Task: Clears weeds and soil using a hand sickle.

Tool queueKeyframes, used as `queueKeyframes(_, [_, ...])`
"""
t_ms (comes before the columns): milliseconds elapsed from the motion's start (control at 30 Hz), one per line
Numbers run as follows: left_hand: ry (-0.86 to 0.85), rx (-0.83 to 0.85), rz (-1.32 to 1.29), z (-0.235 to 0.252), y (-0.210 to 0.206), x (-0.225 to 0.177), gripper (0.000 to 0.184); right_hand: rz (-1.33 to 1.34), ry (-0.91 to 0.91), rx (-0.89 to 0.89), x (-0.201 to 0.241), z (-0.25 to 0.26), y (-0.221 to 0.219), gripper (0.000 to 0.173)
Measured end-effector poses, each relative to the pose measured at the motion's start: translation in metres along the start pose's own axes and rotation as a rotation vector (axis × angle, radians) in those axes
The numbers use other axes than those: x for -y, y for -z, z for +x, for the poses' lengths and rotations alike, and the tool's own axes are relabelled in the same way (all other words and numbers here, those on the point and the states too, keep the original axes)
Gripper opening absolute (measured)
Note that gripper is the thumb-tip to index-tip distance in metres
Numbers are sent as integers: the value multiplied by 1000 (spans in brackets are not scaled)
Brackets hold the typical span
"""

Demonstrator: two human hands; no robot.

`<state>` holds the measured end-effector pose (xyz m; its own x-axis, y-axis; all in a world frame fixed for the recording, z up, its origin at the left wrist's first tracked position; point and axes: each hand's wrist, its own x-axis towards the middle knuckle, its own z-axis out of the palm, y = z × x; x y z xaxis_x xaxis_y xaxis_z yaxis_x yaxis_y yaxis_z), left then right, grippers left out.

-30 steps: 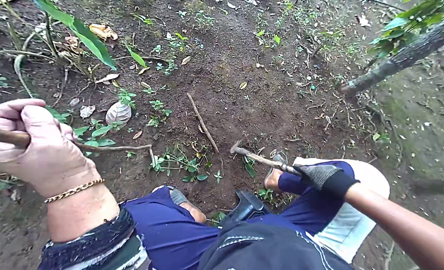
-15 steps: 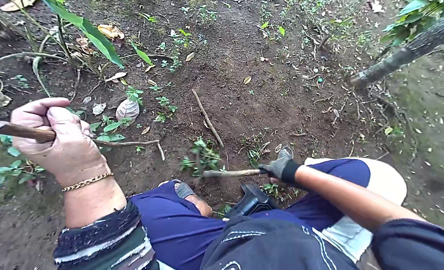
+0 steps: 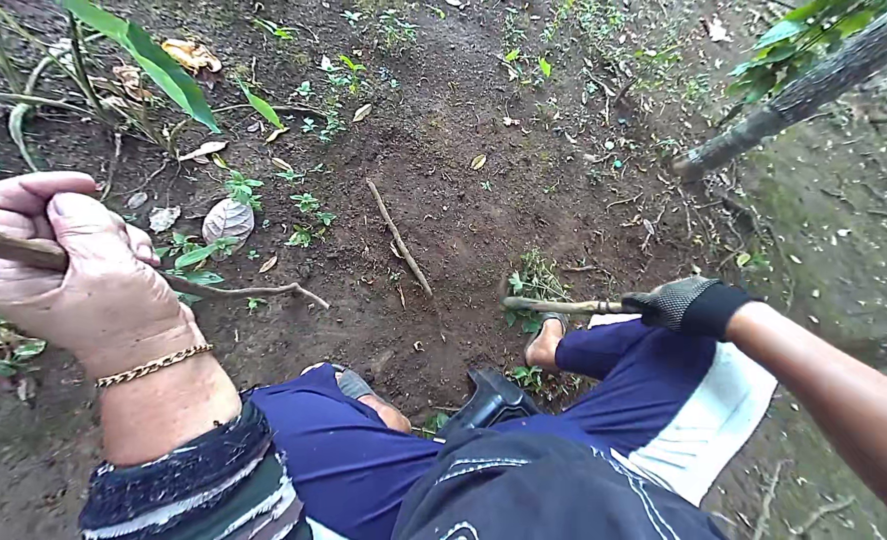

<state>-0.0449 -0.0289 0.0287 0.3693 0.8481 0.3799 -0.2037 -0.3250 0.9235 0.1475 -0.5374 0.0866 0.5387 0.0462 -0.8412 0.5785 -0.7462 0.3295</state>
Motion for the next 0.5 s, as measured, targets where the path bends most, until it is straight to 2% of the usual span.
queueKeyframes(100, [-27, 25, -9, 1, -2, 5, 14, 96, 177, -114, 36, 22, -5, 44])
queueKeyframes(200, [-60, 89, 2, -1, -8, 8, 16, 200, 314, -190, 97, 67, -12, 45])
queueKeyframes(333, [-142, 200, 12, -7, -6, 8, 16, 205, 365, -137, 171, 111, -15, 54])
queueKeyframes(400, [-149, 209, -2, -5, 1, 11, 16, 205, 364, -105, 170, 112, -21, 53])
queueKeyframes(500, [-123, 146, -18, 0, 16, 14, 16, 189, 378, -53, 118, 94, -28, 50])
